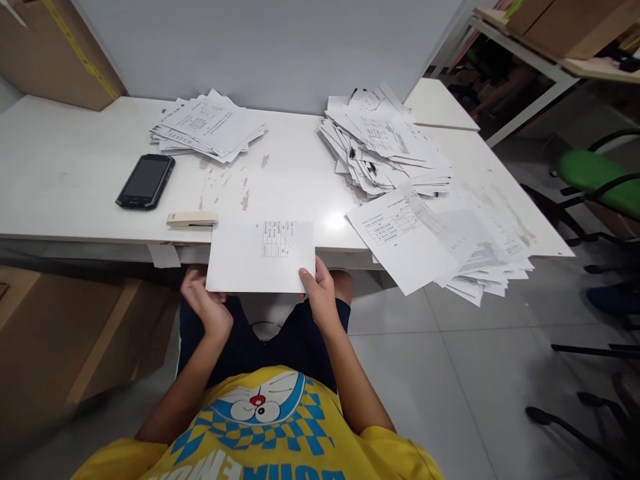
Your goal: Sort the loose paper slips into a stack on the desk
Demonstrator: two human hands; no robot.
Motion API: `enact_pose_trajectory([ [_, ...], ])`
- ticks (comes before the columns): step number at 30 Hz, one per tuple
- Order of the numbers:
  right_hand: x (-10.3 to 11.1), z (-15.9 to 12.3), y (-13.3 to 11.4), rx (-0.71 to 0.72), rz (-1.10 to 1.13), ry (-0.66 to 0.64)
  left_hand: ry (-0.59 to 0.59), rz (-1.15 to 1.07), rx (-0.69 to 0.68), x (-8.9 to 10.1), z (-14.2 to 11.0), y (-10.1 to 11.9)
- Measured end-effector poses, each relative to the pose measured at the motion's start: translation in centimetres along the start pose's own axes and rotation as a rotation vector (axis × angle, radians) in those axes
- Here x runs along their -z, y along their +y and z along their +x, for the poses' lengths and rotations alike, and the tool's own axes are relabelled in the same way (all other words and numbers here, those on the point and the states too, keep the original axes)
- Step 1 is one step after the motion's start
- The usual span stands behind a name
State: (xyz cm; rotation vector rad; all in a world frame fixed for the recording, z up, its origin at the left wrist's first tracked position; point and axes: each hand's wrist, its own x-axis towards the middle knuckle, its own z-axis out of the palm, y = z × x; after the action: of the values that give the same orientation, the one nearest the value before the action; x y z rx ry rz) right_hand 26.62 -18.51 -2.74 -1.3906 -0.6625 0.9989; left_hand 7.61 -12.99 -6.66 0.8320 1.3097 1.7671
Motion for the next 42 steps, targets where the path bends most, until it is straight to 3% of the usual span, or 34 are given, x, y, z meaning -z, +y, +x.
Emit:
enact_pose_trajectory([
  [2,0.1,0.2,-0.2,-0.019,0.007,-0.007,0.123,0.079,-0.364,1.1,3.9,1.3],
  [4,0.2,0.5,-0.4,-0.037,0.025,-0.018,0.035,0.207,-0.713,2.0,8.3,3.0],
  [6,0.1,0.7,-0.5,-0.051,0.054,-0.028,-0.381,0.513,-0.974,2.2,12.0,4.8],
  [8,0.0,0.8,-0.5,-0.060,0.088,-0.038,-0.769,0.825,-1.080,1.7,14.3,6.0],
  [10,-0.2,0.7,-0.6,-0.066,0.113,-0.050,-0.983,1.007,-1.148,0.5,15.3,6.3],
  [12,-0.4,0.6,-0.8,-0.069,0.117,-0.059,-1.063,1.088,-1.213,-0.6,15.5,5.6],
  [17,-0.3,0.3,-1.2,-0.104,0.098,-0.083,-1.005,1.077,-1.253,-1.7,15.3,2.5],
  [26,0.8,0.3,-1.8,-0.135,0.101,-0.142,-0.652,1.009,-1.090,-2.2,14.6,0.3],
  [42,0.5,0.2,-2.0,-0.118,0.046,-0.124,-0.675,0.990,-1.104,-2.2,15.1,0.0],
])
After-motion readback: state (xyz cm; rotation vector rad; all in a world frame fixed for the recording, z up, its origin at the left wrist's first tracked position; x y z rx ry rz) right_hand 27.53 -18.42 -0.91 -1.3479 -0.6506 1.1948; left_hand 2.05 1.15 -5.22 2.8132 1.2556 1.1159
